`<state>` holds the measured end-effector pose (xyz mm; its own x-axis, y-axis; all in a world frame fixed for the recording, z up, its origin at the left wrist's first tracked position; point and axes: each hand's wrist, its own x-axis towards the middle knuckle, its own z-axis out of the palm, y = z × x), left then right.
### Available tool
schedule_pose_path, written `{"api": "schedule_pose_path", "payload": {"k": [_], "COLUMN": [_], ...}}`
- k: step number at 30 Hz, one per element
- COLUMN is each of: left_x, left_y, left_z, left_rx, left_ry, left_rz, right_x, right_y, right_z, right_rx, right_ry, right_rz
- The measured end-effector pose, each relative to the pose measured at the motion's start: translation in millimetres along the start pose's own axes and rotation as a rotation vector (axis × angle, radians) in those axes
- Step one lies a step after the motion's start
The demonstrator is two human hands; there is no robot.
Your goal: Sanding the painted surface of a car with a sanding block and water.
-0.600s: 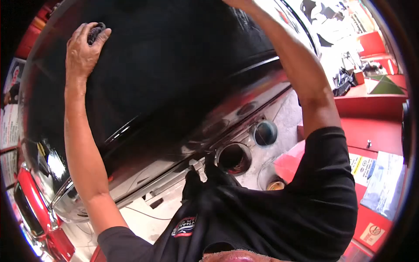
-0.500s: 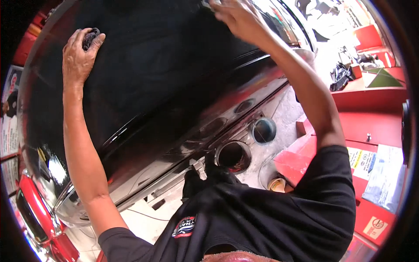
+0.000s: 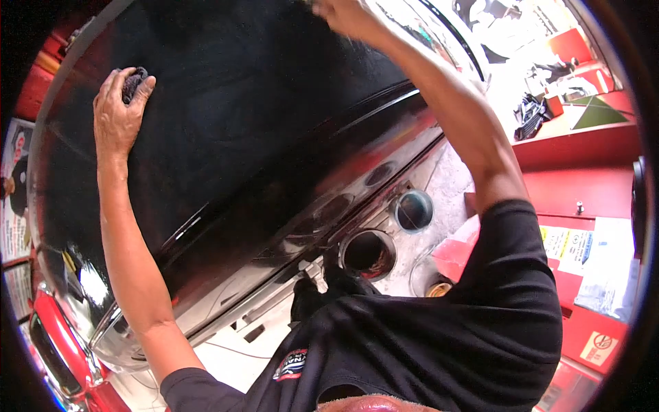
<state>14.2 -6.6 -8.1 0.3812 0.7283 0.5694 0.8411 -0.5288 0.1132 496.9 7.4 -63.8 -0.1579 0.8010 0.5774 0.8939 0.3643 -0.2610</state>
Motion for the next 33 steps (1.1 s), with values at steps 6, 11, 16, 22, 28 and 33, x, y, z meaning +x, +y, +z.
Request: {"api": "schedule_pose_path", "payload": {"k": [6, 11, 16, 22, 28, 33], "left_x": [4, 2, 36, 5, 2, -12], "left_y": [-1, 4, 27, -10, 8, -6], "left_z": [-4, -15, 16, -4, -10, -10], "left_rx": [0.060, 0.064, -0.044, 0.067, 0.050, 0.055], "left_ry": [0.008, -0.038, -0.034, 0.050, 0.019, -0.042], "left_rz": [0.010, -0.022, 0.057, 0.059, 0.004, -0.030], "right_x": [-112, 9, 28, -111, 25, 53], "right_y": [-113, -18, 80, -124, -4, -34], "right_z": [-121, -17, -13, -115, -18, 5], "right_rx": [-0.082, 0.126, -0.016, -0.033, -0.095, -0.140], "right_ry": [-0.206, 0.030, -0.012, -0.170, 0.009, -0.270], "right_rz": [-0.194, 0.110, 0.065, -0.315, -0.211, 0.116]}}
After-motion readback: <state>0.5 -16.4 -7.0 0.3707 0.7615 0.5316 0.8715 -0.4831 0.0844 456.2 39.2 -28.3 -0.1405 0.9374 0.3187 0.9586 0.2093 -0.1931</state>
